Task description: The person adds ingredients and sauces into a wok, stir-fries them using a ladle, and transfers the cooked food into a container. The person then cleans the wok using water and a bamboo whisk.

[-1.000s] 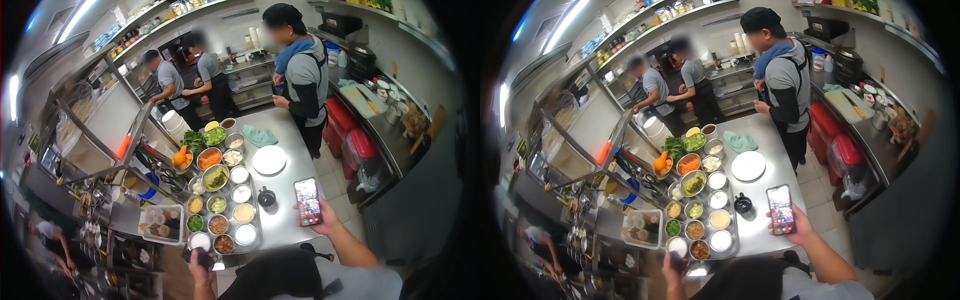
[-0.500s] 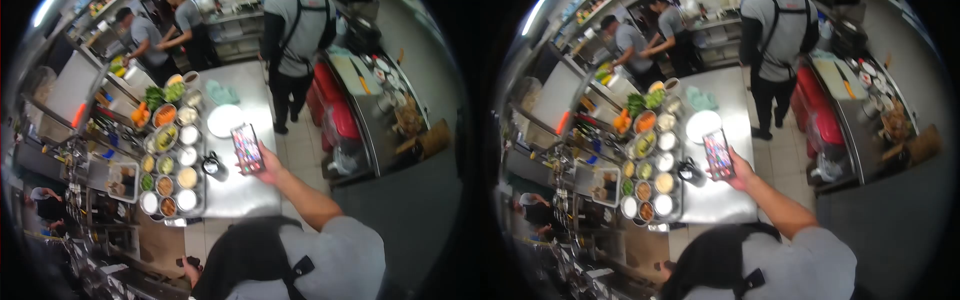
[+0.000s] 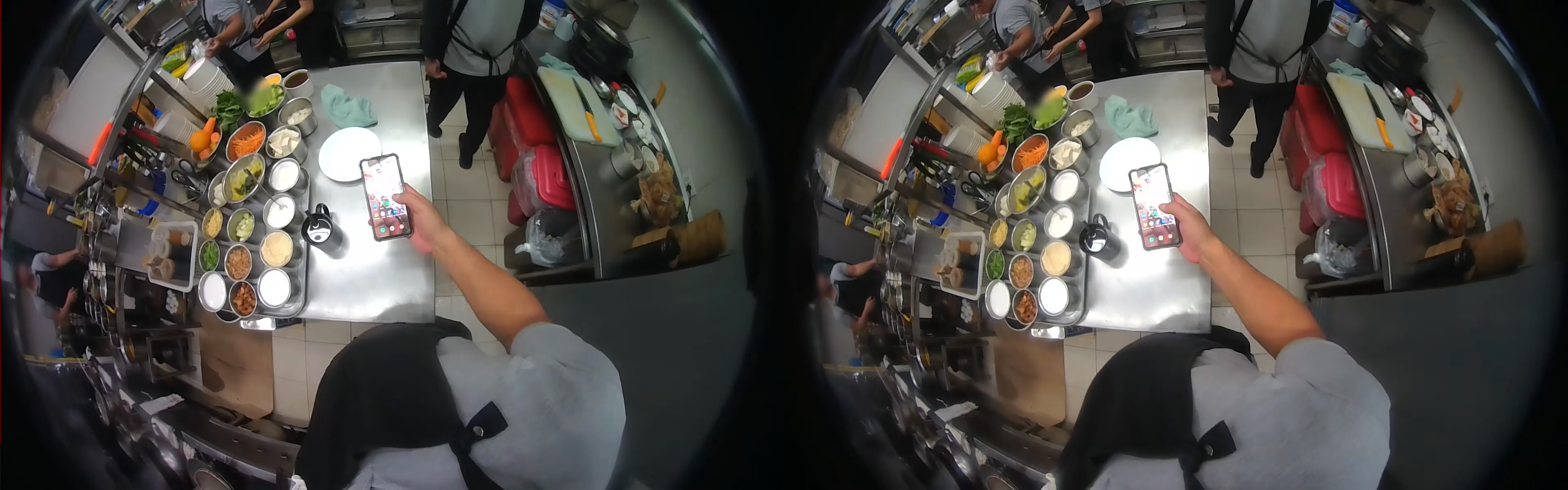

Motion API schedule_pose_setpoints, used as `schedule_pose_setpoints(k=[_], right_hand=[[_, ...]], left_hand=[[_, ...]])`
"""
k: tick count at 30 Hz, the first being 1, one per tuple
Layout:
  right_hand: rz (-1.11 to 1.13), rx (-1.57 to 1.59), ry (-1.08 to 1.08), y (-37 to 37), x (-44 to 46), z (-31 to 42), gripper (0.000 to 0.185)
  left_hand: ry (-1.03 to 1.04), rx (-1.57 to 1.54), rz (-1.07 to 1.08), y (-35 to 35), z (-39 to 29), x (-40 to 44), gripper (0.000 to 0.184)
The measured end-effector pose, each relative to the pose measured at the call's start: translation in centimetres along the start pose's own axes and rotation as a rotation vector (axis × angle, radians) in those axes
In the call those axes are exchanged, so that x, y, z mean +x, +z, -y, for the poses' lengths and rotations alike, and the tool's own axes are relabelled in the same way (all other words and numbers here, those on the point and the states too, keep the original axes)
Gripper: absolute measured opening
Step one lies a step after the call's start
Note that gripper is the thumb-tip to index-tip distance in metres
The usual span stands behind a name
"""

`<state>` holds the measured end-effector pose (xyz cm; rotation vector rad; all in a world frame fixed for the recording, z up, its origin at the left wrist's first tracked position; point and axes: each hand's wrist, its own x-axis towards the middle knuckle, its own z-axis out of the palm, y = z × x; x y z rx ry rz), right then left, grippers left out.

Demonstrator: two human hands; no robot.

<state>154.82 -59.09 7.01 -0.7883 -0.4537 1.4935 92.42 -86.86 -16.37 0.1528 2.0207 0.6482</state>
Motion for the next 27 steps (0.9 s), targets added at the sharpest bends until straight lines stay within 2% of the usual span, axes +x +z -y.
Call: schedule_pose_setpoints(k=[2, 7, 10, 14, 16, 19, 27], right_hand=[[-0.019, 0.005, 0.009, 0.8, -0.2, -0.1, 0.041], [-0.243, -0.127, 0.034, 2.0, 0.3, -1.6, 0.034], [-0.269, -0.169, 0.017, 3.7, -0.1, -1.7, 0.032], [-0.281, -0.072, -0.007, 5.7, -0.9, -1.5, 0.037], [-0.289, -0.05, 0.015, 6.1, -1.2, -1.6, 0.045], [-0.236, -0.075, 0.023, 6.6, -2.3, -1.0, 0.048], [-0.291, -0.124, -0.028, 7.3, -3.5, -0.2, 0.045]], left_hand=[[0.007, 0.005, -0.003, 0.0, -0.1, 0.6, 0.049], [0.027, 0.005, 0.007, 0.2, -1.0, 2.1, 0.051], [0.073, -0.008, -0.013, 0.2, -2.1, 2.7, 0.052], [0.146, 0.004, -0.058, 0.8, -3.5, 3.4, 0.053], [0.111, -0.02, 0.014, 0.9, -3.4, 4.3, 0.055], [0.024, -0.055, 0.165, 0.6, -1.8, 6.6, 0.057], [-0.12, 0.039, 0.215, 0.1, 6.1, 11.7, 0.056]])
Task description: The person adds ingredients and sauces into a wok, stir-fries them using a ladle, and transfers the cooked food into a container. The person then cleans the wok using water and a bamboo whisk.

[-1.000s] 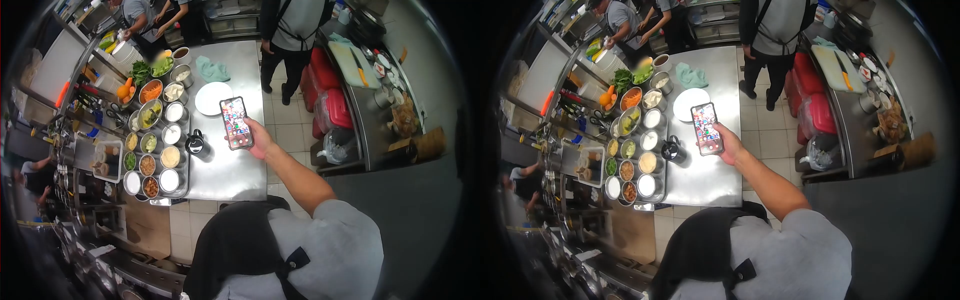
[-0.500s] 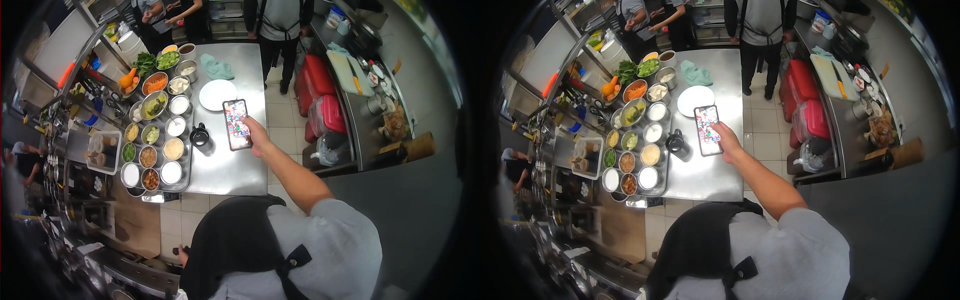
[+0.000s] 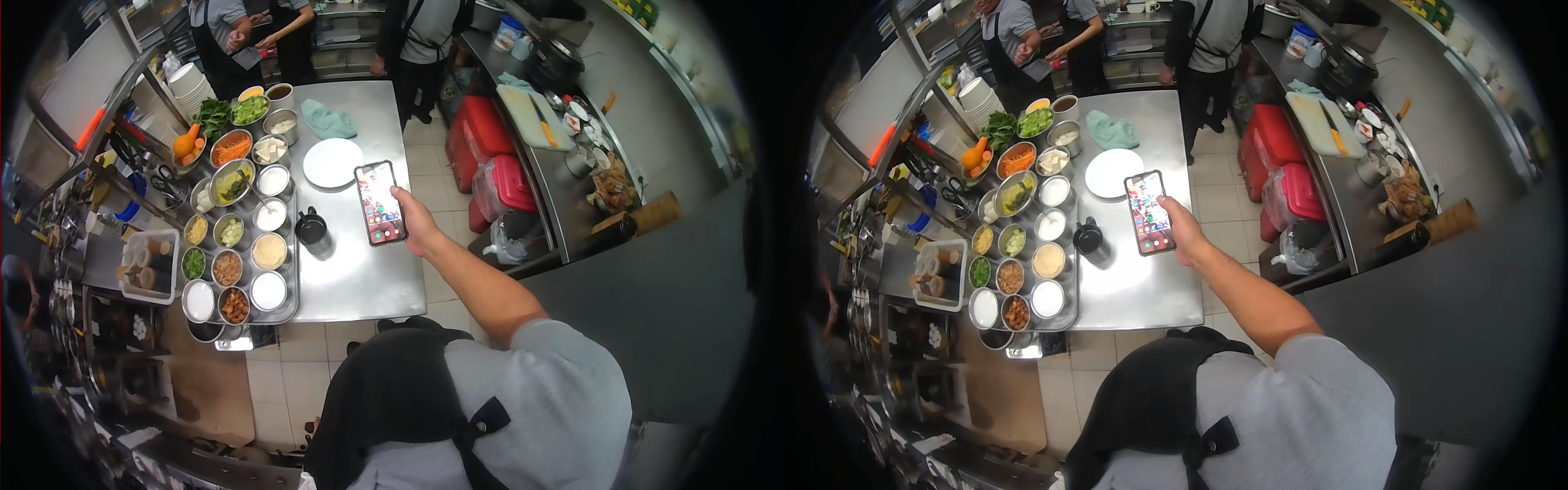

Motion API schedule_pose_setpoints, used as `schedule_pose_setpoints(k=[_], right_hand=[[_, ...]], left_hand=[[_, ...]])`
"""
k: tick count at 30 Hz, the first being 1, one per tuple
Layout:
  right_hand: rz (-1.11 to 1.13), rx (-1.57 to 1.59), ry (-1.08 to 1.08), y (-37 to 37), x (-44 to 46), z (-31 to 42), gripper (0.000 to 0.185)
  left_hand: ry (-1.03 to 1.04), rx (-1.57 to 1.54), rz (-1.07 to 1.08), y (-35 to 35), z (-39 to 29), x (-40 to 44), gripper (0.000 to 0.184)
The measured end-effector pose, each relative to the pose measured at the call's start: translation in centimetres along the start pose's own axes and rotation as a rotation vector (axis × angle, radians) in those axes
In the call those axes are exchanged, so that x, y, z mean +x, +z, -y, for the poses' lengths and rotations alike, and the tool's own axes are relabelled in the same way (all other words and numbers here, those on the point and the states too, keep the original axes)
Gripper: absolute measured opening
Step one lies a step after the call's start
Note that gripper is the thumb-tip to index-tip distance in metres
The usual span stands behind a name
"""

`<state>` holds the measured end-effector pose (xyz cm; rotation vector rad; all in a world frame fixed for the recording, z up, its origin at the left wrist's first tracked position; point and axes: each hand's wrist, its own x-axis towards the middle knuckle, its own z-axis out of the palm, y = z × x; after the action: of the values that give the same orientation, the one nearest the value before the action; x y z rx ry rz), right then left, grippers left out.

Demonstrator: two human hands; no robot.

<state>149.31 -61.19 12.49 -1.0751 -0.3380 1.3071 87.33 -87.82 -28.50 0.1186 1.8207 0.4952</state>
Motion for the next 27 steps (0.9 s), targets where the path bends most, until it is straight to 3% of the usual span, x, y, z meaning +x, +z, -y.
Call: schedule_pose_setpoints(k=[6, 8, 10, 11, 12, 14, 17, 18, 19, 21, 23, 24, 25, 27], right_hand=[[0.022, -0.031, 0.006, -0.8, 0.6, 1.3, 0.044], [0.052, -0.013, 0.013, -1.2, 1.5, 1.5, 0.044], [0.013, 0.007, 0.0, -1.1, 2.3, 2.5, 0.045], [0.027, 0.009, 0.007, -1.5, 3.0, 2.8, 0.045], [0.007, 0.013, 0.026, -1.9, 4.1, 3.1, 0.045], [0.051, 0.014, 0.066, -3.1, 7.0, 3.7, 0.047], [0.019, -0.017, 0.083, -4.5, 14.1, 4.6, 0.044], [0.043, -0.119, -0.078, -4.8, 16.0, 5.0, 0.048], [0.202, -0.164, -0.013, -5.6, 18.2, 6.5, 0.051], [0.334, -0.203, 0.009, -4.9, 25.6, 8.1, 0.055], [0.587, -0.161, -0.013, -3.3, 32.3, 9.7, 0.058], [0.513, -0.088, 0.084, -3.0, 40.4, 7.4, 0.058], [0.591, 0.022, 0.122, -2.0, 42.3, 7.8, 0.06], [0.397, -0.05, 0.136, 1.5, 44.0, 9.1, 0.06]], left_hand=[[-0.048, 0.002, 0.035, -0.6, 1.6, -1.9, 0.055], [-0.166, -0.208, 0.21, -2.9, 1.6, -2.8, 0.055], [0.059, 0.071, -0.043, 1.0, 0.3, -3.1, 0.053], [0.14, 0.226, -0.19, 5.1, -4.5, -10.3, 0.052], [0.058, 0.058, -0.262, 5.8, -3.9, -9.1, 0.05], [0.082, -0.021, -0.267, 6.9, -4.8, -10.7, 0.049], [0.103, -0.163, -0.346, 10.3, -4.4, -13.2, 0.046], [0.108, -0.192, -0.296, 11.1, -3.8, -14.4, 0.041], [0.196, -0.363, -0.311, 12.6, -1.6, -13.4, 0.038], [0.227, -0.383, -0.322, 15.7, 2.0, -16.5, 0.045], [0.088, -0.23, -0.479, 20.3, 1.9, -24.1, 0.049], [0.143, -0.272, -0.578, 20.6, 2.4, -25.6, 0.052], [0.047, -0.298, -0.493, 21.4, 4.3, -27.5, 0.049], [0.019, -0.348, -0.516, 22.6, 10.2, -28.4, 0.053]])
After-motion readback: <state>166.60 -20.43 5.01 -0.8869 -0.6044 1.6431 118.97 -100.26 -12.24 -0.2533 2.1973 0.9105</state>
